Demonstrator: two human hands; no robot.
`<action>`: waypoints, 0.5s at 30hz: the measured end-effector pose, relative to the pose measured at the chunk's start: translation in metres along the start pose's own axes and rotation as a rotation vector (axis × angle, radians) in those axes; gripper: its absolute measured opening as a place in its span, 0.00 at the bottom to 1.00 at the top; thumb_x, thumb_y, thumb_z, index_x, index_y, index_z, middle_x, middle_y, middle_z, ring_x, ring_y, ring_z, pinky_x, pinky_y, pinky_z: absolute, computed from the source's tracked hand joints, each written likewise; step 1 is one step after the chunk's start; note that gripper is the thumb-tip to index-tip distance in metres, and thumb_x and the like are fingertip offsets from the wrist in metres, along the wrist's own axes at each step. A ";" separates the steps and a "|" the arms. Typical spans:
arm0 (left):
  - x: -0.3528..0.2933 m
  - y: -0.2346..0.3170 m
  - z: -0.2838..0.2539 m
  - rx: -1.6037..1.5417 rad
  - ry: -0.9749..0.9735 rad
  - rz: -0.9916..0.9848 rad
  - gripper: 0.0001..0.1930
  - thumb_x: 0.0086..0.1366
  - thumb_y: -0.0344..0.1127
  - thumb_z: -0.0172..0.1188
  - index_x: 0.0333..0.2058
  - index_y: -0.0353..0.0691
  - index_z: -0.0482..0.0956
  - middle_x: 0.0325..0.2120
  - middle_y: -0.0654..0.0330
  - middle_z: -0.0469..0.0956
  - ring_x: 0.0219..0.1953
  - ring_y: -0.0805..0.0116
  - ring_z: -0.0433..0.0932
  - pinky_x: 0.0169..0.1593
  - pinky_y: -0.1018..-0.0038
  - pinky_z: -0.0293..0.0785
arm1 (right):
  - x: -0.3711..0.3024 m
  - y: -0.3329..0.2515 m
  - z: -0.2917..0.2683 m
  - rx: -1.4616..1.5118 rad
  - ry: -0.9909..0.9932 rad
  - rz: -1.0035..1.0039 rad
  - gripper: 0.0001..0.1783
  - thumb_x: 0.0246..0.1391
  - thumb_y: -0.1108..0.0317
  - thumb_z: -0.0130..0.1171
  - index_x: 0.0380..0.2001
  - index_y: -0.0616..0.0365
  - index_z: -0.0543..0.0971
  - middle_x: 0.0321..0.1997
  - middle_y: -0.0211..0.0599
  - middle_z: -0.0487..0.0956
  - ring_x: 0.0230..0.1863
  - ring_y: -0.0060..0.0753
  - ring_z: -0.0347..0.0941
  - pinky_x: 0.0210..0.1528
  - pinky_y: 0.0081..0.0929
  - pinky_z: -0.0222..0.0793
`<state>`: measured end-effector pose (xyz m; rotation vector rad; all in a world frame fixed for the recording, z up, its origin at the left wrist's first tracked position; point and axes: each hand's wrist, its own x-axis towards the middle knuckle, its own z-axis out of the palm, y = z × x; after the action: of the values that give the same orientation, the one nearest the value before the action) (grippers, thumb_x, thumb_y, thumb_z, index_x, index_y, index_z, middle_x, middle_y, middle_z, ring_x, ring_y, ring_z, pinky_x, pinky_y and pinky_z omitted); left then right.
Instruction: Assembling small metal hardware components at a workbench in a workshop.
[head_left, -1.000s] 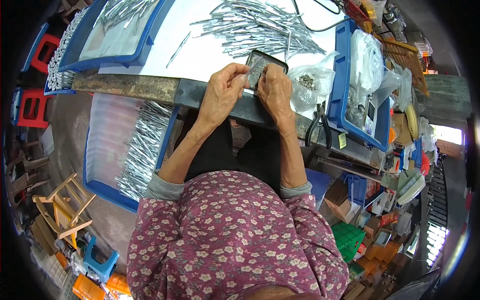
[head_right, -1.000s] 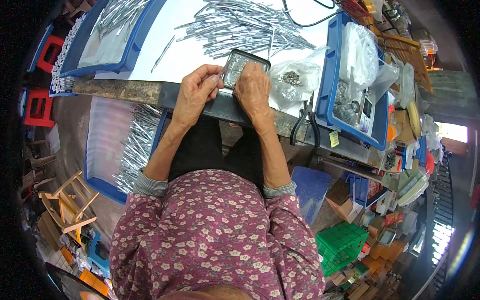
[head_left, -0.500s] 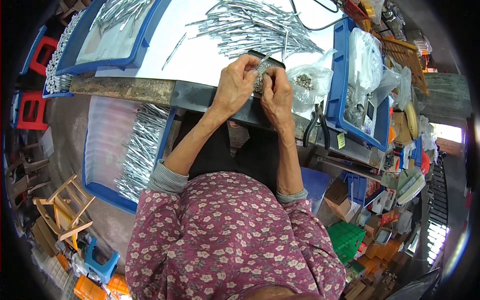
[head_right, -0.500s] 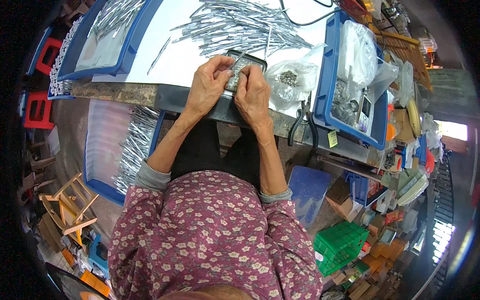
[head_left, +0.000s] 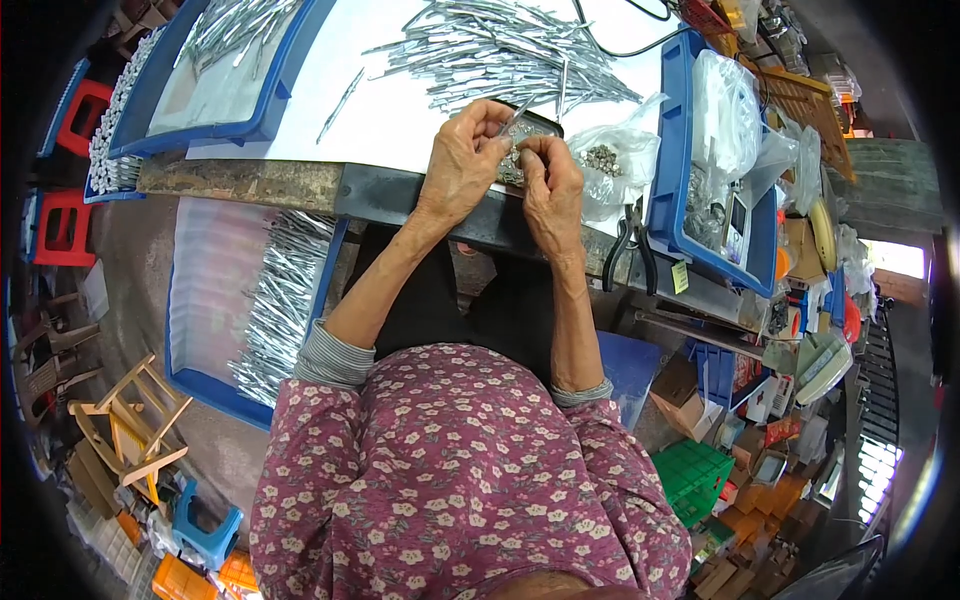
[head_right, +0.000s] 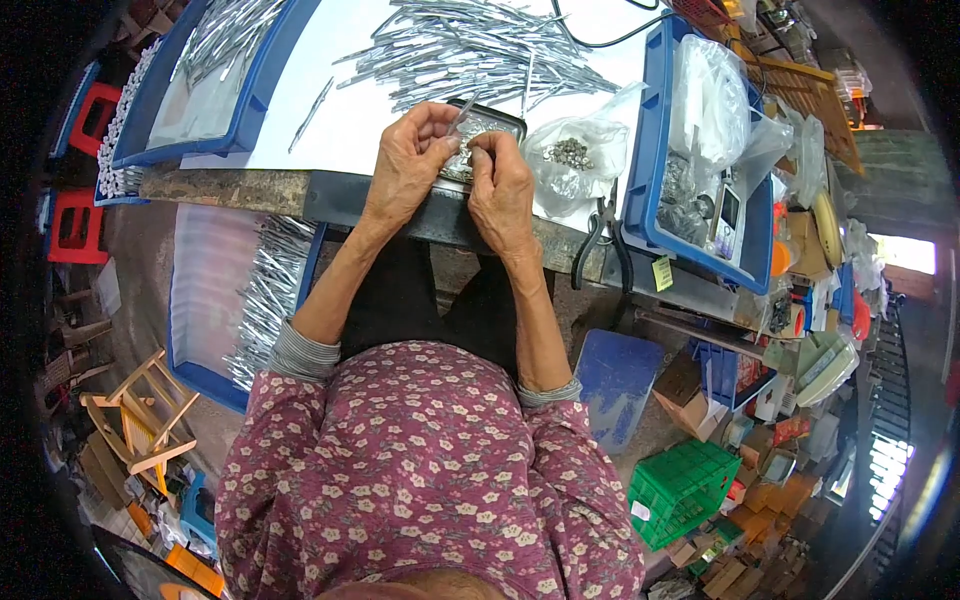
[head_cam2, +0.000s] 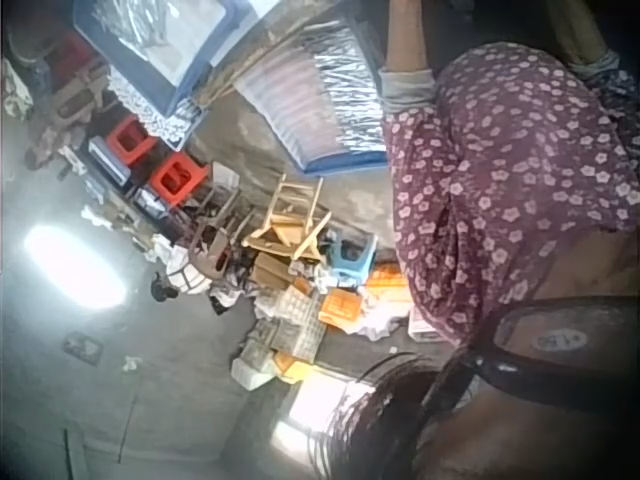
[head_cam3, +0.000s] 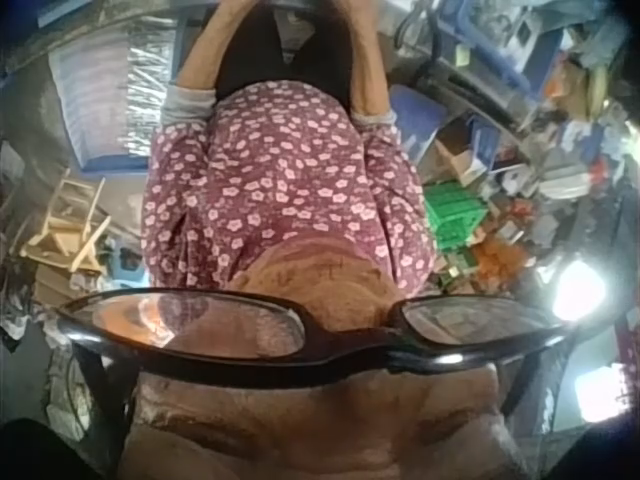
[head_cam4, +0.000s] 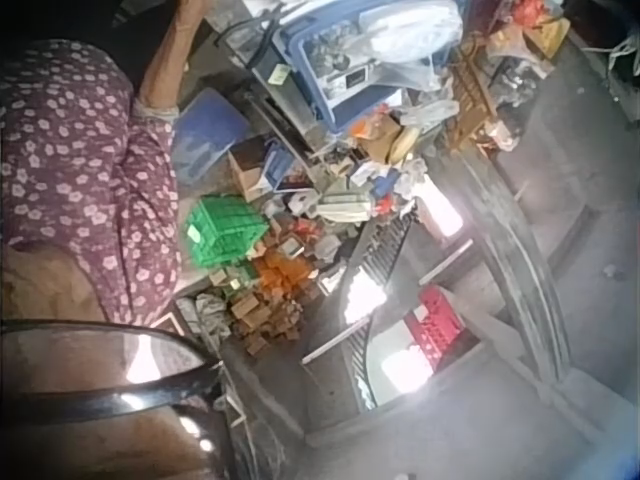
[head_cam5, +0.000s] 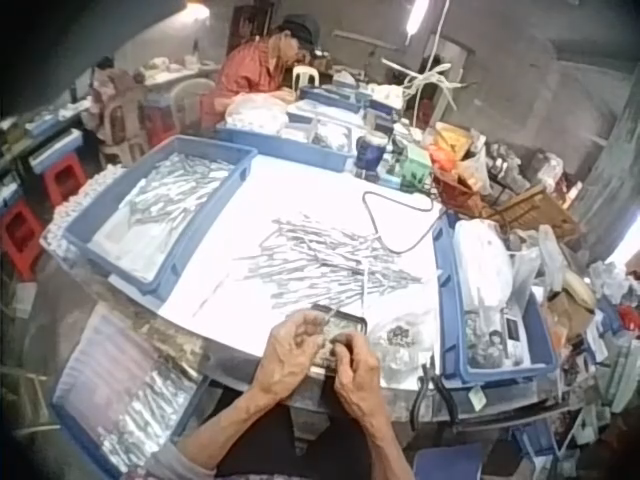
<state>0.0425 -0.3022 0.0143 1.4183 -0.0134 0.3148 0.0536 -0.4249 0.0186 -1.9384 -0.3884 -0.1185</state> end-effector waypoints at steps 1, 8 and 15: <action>0.000 0.000 -0.001 0.004 0.003 -0.010 0.08 0.54 0.22 0.51 0.35 0.31 0.71 0.24 0.63 0.72 0.26 0.81 0.69 0.29 0.84 0.67 | 0.000 -0.001 0.000 0.000 -0.014 0.015 0.06 0.53 0.74 0.49 0.32 0.64 0.72 0.24 0.29 0.72 0.24 0.16 0.64 0.25 0.16 0.61; -0.001 0.001 -0.003 -0.047 -0.024 -0.032 0.08 0.54 0.22 0.51 0.35 0.30 0.71 0.24 0.63 0.72 0.26 0.81 0.69 0.29 0.84 0.67 | -0.001 -0.008 0.000 -0.018 -0.068 0.005 0.05 0.51 0.74 0.50 0.31 0.64 0.72 0.24 0.29 0.71 0.24 0.16 0.64 0.25 0.16 0.61; -0.003 0.002 -0.008 0.034 -0.049 -0.026 0.08 0.54 0.22 0.51 0.35 0.30 0.71 0.24 0.62 0.73 0.26 0.80 0.70 0.29 0.83 0.68 | -0.001 -0.008 0.000 -0.061 -0.075 -0.023 0.05 0.50 0.73 0.51 0.29 0.64 0.72 0.20 0.32 0.71 0.21 0.18 0.63 0.23 0.19 0.60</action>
<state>0.0382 -0.2953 0.0143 1.4581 -0.0295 0.2602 0.0502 -0.4221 0.0250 -2.0031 -0.4613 -0.0730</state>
